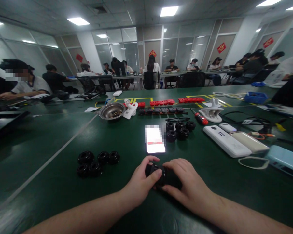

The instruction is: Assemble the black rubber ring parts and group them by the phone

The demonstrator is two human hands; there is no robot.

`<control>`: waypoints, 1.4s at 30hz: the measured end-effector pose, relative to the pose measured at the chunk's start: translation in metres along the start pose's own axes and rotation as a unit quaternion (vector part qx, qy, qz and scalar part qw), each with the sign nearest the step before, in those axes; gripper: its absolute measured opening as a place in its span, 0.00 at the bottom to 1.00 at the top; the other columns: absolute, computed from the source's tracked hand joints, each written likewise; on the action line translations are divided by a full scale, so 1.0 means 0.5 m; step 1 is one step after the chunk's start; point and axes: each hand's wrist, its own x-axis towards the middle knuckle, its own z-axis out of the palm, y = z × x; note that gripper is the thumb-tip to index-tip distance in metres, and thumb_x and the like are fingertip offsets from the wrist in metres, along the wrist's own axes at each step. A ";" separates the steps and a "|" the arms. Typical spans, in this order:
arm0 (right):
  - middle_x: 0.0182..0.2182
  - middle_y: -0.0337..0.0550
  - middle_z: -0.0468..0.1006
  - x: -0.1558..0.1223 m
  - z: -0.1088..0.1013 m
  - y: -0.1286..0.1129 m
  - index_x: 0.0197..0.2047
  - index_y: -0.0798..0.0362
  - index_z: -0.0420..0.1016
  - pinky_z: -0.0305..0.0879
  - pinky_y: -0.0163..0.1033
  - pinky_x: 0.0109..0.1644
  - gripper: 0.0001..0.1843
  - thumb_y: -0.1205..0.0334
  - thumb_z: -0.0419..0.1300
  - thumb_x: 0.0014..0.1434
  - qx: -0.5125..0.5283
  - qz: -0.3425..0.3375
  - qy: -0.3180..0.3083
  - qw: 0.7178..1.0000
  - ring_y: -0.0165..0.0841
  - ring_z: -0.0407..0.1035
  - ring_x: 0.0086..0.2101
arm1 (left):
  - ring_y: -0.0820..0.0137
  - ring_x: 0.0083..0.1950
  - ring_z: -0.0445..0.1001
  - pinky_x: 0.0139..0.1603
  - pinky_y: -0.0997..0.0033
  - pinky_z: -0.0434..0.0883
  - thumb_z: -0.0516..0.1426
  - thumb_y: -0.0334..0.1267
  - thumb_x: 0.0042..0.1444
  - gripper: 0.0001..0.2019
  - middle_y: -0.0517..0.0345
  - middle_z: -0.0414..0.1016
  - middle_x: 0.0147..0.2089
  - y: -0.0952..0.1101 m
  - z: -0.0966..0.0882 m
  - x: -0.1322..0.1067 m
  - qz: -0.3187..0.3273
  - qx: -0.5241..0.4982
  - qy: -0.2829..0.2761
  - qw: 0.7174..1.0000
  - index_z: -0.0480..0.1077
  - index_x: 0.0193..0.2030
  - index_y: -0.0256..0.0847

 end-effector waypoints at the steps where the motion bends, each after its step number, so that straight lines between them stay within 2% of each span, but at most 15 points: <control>1: 0.36 0.44 0.69 0.002 0.001 0.001 0.41 0.54 0.64 0.58 0.44 0.40 0.17 0.58 0.61 0.48 0.000 0.018 -0.009 1.000 0.38 0.62 0.36 | 0.71 0.32 0.63 0.31 0.70 0.63 0.53 0.43 0.49 0.17 0.61 0.60 0.34 0.002 0.001 -0.001 0.002 0.006 0.000 1.000 0.57 0.44 0.41; 4: 0.27 0.40 0.68 0.007 0.003 0.007 0.31 0.54 0.66 0.57 0.42 0.36 0.11 0.54 0.56 0.53 0.004 0.047 -0.052 0.998 0.35 0.62 0.30 | 0.68 0.40 0.63 0.42 0.66 0.62 0.55 0.38 0.46 0.19 0.59 0.61 0.37 0.007 0.001 -0.005 0.017 0.023 -0.015 0.999 0.57 0.45 0.41; 7: 0.22 0.38 0.66 0.010 0.004 0.009 0.23 0.54 0.64 0.56 0.40 0.34 0.15 0.54 0.53 0.56 0.010 0.030 -0.079 0.996 0.32 0.60 0.27 | 0.65 0.45 0.63 0.47 0.63 0.60 0.57 0.36 0.43 0.23 0.57 0.61 0.42 0.005 -0.001 -0.007 0.032 0.009 -0.036 0.999 0.56 0.47 0.42; 11: 0.26 0.41 0.68 0.006 0.000 0.003 0.29 0.56 0.66 0.57 0.40 0.34 0.11 0.56 0.59 0.52 0.010 0.022 -0.035 0.999 0.34 0.62 0.29 | 0.64 0.46 0.64 0.48 0.63 0.59 0.57 0.40 0.46 0.23 0.57 0.62 0.42 -0.004 -0.005 -0.006 0.057 0.034 -0.018 0.998 0.55 0.49 0.43; 14: 0.33 0.44 0.69 0.000 -0.004 -0.006 0.38 0.56 0.66 0.58 0.42 0.39 0.15 0.60 0.63 0.48 0.008 -0.009 0.008 1.000 0.36 0.63 0.34 | 0.67 0.38 0.67 0.39 0.65 0.64 0.54 0.46 0.49 0.20 0.58 0.63 0.37 -0.006 -0.004 -0.006 0.048 0.044 -0.007 0.998 0.56 0.48 0.42; 16: 0.35 0.45 0.69 -0.004 -0.005 -0.010 0.40 0.55 0.64 0.58 0.43 0.40 0.16 0.63 0.62 0.48 0.005 -0.026 0.024 0.999 0.37 0.62 0.36 | 0.71 0.29 0.66 0.29 0.70 0.64 0.53 0.47 0.49 0.21 0.60 0.62 0.34 -0.004 -0.001 -0.007 0.021 0.013 -0.022 0.999 0.55 0.47 0.42; 18: 0.36 0.45 0.69 -0.006 -0.005 -0.012 0.41 0.55 0.63 0.57 0.44 0.41 0.18 0.61 0.62 0.48 0.002 -0.022 0.025 0.999 0.37 0.62 0.36 | 0.74 0.26 0.65 0.25 0.72 0.63 0.54 0.46 0.48 0.21 0.61 0.61 0.33 -0.001 0.002 -0.008 0.004 -0.016 -0.032 0.999 0.54 0.47 0.42; 23: 0.28 0.42 0.68 0.001 0.001 -0.002 0.31 0.54 0.65 0.57 0.43 0.36 0.12 0.53 0.54 0.55 0.000 0.038 -0.037 0.999 0.36 0.61 0.30 | 0.66 0.45 0.64 0.45 0.66 0.62 0.58 0.37 0.44 0.24 0.58 0.61 0.41 -0.002 -0.001 -0.010 0.038 -0.025 -0.030 0.999 0.55 0.48 0.43; 25: 0.25 0.41 0.67 0.004 0.002 0.002 0.27 0.54 0.65 0.56 0.42 0.34 0.14 0.55 0.50 0.58 -0.001 0.041 -0.059 0.997 0.34 0.60 0.28 | 0.65 0.47 0.63 0.48 0.64 0.60 0.59 0.37 0.44 0.26 0.57 0.60 0.44 -0.006 -0.004 -0.009 0.038 -0.025 -0.042 0.998 0.55 0.50 0.44; 27: 0.26 0.41 0.67 0.005 0.002 0.003 0.28 0.55 0.65 0.57 0.42 0.34 0.11 0.56 0.52 0.57 0.006 0.036 -0.061 0.997 0.34 0.61 0.29 | 0.64 0.47 0.63 0.49 0.63 0.59 0.58 0.39 0.45 0.25 0.57 0.61 0.44 -0.008 -0.007 -0.007 0.040 -0.013 -0.041 0.998 0.55 0.50 0.43; 29: 0.30 0.43 0.69 0.004 0.000 -0.001 0.33 0.55 0.66 0.58 0.42 0.36 0.10 0.57 0.58 0.53 0.013 0.026 -0.051 0.998 0.36 0.62 0.32 | 0.65 0.45 0.64 0.47 0.63 0.60 0.56 0.43 0.48 0.21 0.57 0.63 0.42 -0.006 -0.007 -0.006 0.040 0.000 -0.028 0.999 0.56 0.48 0.42; 34: 0.35 0.45 0.69 0.002 -0.007 -0.016 0.39 0.54 0.64 0.58 0.45 0.41 0.17 0.61 0.63 0.47 -0.001 -0.005 -0.009 1.000 0.38 0.62 0.36 | 0.70 0.34 0.65 0.30 0.71 0.64 0.54 0.45 0.49 0.18 0.60 0.62 0.36 0.009 0.002 -0.006 -0.006 0.008 -0.016 1.000 0.58 0.45 0.42; 37: 0.33 0.44 0.69 0.002 -0.007 -0.015 0.37 0.54 0.65 0.58 0.44 0.38 0.17 0.56 0.63 0.46 -0.011 0.028 -0.014 0.999 0.38 0.61 0.34 | 0.68 0.39 0.65 0.40 0.66 0.64 0.55 0.41 0.47 0.17 0.59 0.63 0.37 0.012 0.004 -0.009 0.026 0.016 -0.009 1.000 0.58 0.45 0.42; 39: 0.29 0.42 0.68 0.003 -0.004 -0.008 0.32 0.54 0.65 0.57 0.42 0.35 0.13 0.53 0.58 0.51 -0.008 0.044 -0.032 0.998 0.36 0.61 0.31 | 0.66 0.44 0.64 0.48 0.63 0.60 0.56 0.37 0.46 0.19 0.57 0.63 0.40 0.009 0.003 -0.011 0.049 0.015 -0.012 0.999 0.57 0.46 0.41; 42: 0.25 0.40 0.66 0.004 0.002 0.004 0.27 0.54 0.64 0.57 0.40 0.33 0.14 0.54 0.49 0.59 0.006 0.034 -0.055 0.998 0.34 0.60 0.29 | 0.64 0.49 0.62 0.51 0.61 0.58 0.58 0.33 0.43 0.24 0.56 0.61 0.45 -0.003 -0.002 -0.012 0.057 0.010 -0.035 0.998 0.56 0.48 0.43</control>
